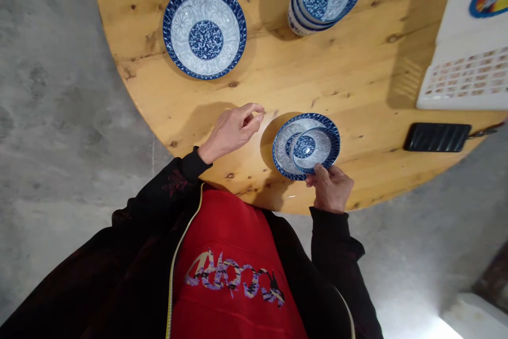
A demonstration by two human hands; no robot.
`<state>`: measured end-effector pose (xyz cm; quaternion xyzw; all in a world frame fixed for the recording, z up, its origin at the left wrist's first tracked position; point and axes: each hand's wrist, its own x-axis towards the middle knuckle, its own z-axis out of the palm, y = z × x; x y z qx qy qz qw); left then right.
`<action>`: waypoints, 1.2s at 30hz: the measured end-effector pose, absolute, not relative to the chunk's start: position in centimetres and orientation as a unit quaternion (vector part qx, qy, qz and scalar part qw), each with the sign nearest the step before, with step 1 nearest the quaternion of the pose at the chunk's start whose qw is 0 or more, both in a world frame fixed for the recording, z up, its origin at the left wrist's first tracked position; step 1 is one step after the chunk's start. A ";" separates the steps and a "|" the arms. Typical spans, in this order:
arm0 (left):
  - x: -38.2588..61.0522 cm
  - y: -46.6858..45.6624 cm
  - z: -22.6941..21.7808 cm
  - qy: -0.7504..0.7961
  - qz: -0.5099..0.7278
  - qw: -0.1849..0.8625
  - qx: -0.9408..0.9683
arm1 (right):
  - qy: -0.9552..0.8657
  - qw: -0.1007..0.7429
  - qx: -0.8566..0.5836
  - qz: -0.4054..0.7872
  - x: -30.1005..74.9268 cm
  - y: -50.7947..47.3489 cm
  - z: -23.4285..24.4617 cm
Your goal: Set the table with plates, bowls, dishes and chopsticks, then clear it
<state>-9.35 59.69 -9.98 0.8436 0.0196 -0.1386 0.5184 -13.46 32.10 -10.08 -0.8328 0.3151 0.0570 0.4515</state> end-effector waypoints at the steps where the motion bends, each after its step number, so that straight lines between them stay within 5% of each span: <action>1: -9.5 59.7 -10.0 0.022 -0.136 0.520 0.843 | 0.314 0.452 -0.833 0.057 -13.4 32.1 -10.1; 22: -18.3 57.6 -8.0 0.089 -0.079 0.505 0.855 | 0.297 0.579 -0.758 0.049 -17.9 28.8 -10.3; 36: -26.9 57.1 -7.3 0.156 -0.044 0.491 0.856 | 0.215 0.534 -0.813 0.088 -11.7 29.6 -13.4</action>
